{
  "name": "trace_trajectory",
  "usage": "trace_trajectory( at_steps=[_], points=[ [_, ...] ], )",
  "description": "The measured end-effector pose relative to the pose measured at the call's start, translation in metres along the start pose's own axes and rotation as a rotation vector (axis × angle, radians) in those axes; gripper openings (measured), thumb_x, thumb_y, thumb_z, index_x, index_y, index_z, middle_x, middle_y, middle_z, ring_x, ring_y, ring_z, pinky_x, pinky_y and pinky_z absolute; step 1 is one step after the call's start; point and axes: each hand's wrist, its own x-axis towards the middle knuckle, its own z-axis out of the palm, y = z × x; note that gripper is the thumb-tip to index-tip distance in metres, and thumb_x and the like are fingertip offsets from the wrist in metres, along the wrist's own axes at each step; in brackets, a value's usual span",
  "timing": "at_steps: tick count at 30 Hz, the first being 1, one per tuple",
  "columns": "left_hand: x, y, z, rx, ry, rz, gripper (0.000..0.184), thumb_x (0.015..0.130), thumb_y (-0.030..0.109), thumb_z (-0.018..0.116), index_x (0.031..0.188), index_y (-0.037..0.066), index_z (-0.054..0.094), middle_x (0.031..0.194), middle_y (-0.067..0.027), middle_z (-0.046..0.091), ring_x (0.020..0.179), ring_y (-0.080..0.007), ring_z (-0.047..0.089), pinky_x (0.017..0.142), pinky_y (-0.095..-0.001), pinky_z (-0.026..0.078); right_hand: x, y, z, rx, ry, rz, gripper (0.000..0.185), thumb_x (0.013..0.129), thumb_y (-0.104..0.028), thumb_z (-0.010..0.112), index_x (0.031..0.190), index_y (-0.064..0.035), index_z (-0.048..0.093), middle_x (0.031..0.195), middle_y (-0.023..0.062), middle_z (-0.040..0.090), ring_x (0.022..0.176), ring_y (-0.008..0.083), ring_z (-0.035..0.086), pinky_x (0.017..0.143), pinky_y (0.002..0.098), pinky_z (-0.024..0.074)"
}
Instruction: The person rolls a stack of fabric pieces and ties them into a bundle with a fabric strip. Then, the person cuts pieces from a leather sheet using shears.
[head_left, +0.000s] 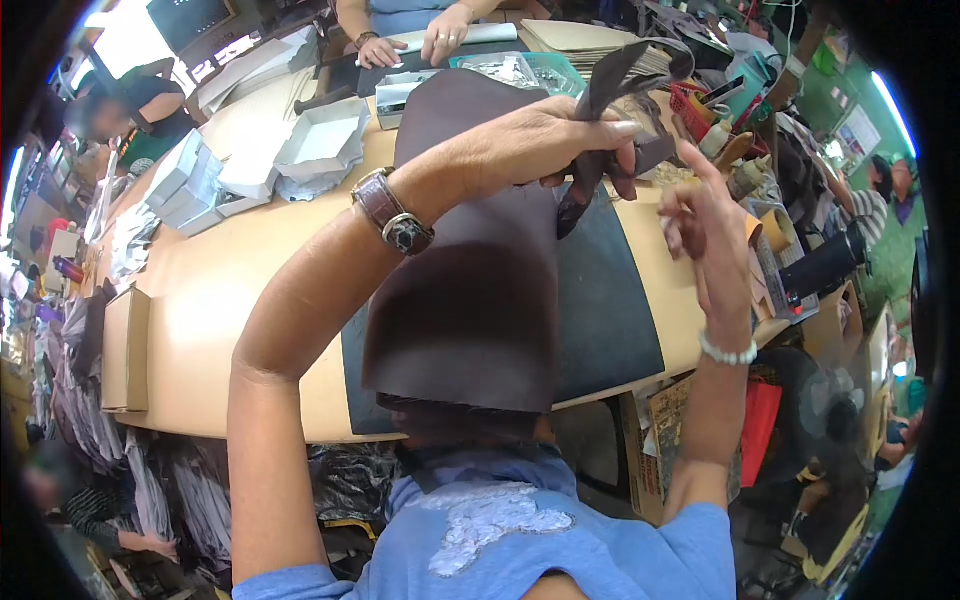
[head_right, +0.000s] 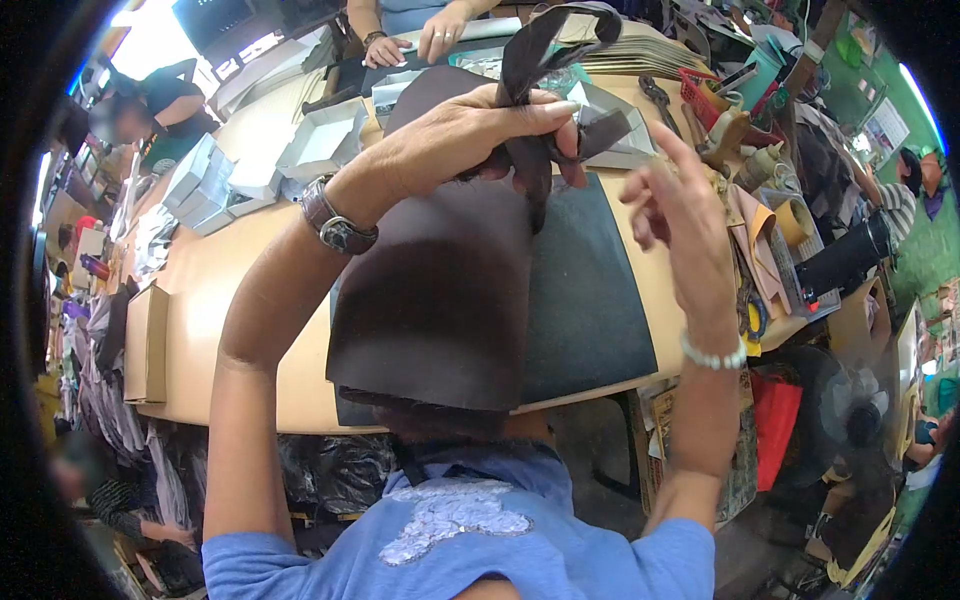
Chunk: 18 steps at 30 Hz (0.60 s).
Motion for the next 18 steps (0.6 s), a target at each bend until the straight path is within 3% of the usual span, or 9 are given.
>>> trace_trajectory(
  at_steps=[3,6,7,10,11,14,15,17,18],
  points=[
    [-0.001,0.001,0.004,0.049,0.049,0.025,0.040,0.089,0.045,0.043,0.094,0.011,0.062,0.079,-0.0019,0.065,0.063,-0.0024,0.055,0.047,-0.0161,0.034,0.025,0.014,0.008,0.199,-0.164,0.034,0.020,0.083,-0.021,0.062,0.091,-0.0025,0.062,0.068,-0.0027,0.055,0.058,0.0020,0.046,0.050,0.0154,0.0343],
    [0.000,0.009,0.000,0.117,0.142,-0.093,0.039,0.089,0.043,0.046,0.100,0.009,0.063,0.077,-0.0035,0.065,0.062,-0.0032,0.055,0.047,-0.0172,0.037,0.022,0.007,0.017,0.260,0.100,-0.198,0.017,0.082,-0.019,0.063,0.087,-0.0033,0.064,0.068,-0.0023,0.056,0.058,0.0019,0.046,0.052,0.0173,0.0354],
    [0.001,0.011,-0.003,0.148,0.182,-0.153,0.039,0.089,0.042,0.047,0.101,0.009,0.063,0.076,-0.0042,0.064,0.062,-0.0036,0.055,0.048,-0.0178,0.039,0.017,0.002,0.015,0.151,0.137,-0.251,0.013,0.083,-0.015,0.062,0.087,-0.0029,0.063,0.073,0.0001,0.058,0.063,0.0053,0.050,0.056,0.0191,0.0381],
    [0.003,0.011,-0.019,0.099,-0.018,-0.095,0.036,0.088,0.037,0.052,0.103,0.006,0.064,0.073,-0.0059,0.063,0.062,-0.0058,0.056,0.050,-0.0196,0.044,0.003,-0.009,0.017,-0.294,-0.125,-0.823,0.010,0.082,-0.009,0.060,0.088,-0.0016,0.064,0.079,0.0040,0.060,0.069,0.0103,0.053,0.061,0.0219,0.0409],
    [0.005,0.014,-0.022,0.090,-0.013,-0.160,0.026,0.084,0.025,0.060,0.097,0.003,0.066,0.073,-0.0080,0.064,0.064,-0.0099,0.058,0.059,-0.0208,0.048,0.002,-0.005,0.017,-0.202,-0.235,-0.859,0.017,0.086,-0.014,0.054,0.091,-0.0011,0.063,0.083,0.0066,0.060,0.074,0.0139,0.054,0.067,0.0248,0.0422],
    [0.002,0.010,-0.030,0.032,-0.086,-0.045,0.020,0.079,0.016,0.065,0.094,0.003,0.067,0.076,-0.0089,0.065,0.069,-0.0124,0.060,0.071,-0.0218,0.049,0.008,0.014,0.052,0.106,0.114,-0.463,0.039,0.090,-0.032,0.041,0.098,0.0027,0.056,0.079,0.0083,0.059,0.075,0.0177,0.055,0.077,0.0278,0.0413],
    [0.001,0.015,-0.032,0.051,-0.105,-0.055,0.018,0.076,0.007,0.066,0.094,0.002,0.067,0.079,-0.0095,0.066,0.074,-0.0147,0.062,0.079,-0.0240,0.047,0.012,0.033,0.052,0.123,0.048,-0.299,0.042,0.090,-0.035,0.038,0.098,0.0023,0.055,0.079,0.0086,0.059,0.076,0.0175,0.055,0.078,0.0275,0.0406],
    [-0.002,0.021,-0.033,0.297,-0.176,0.034,0.018,0.076,0.005,0.065,0.094,0.002,0.067,0.080,-0.0085,0.067,0.075,-0.0154,0.062,0.078,-0.0243,0.047,0.023,0.070,0.050,0.155,-0.089,0.022,0.049,0.092,-0.041,0.031,0.099,0.0014,0.055,0.081,0.0092,0.059,0.076,0.0170,0.055,0.080,0.0268,0.0391],
    [-0.004,0.025,-0.032,0.420,-0.211,0.080,0.018,0.077,0.003,0.065,0.095,0.001,0.066,0.081,-0.0080,0.067,0.075,-0.0158,0.062,0.077,-0.0245,0.047,0.025,0.070,0.047,0.138,-0.184,0.044,0.049,0.093,-0.042,0.031,0.098,0.0007,0.055,0.080,0.0087,0.059,0.075,0.0165,0.055,0.078,0.0270,0.0396]
  ],
)
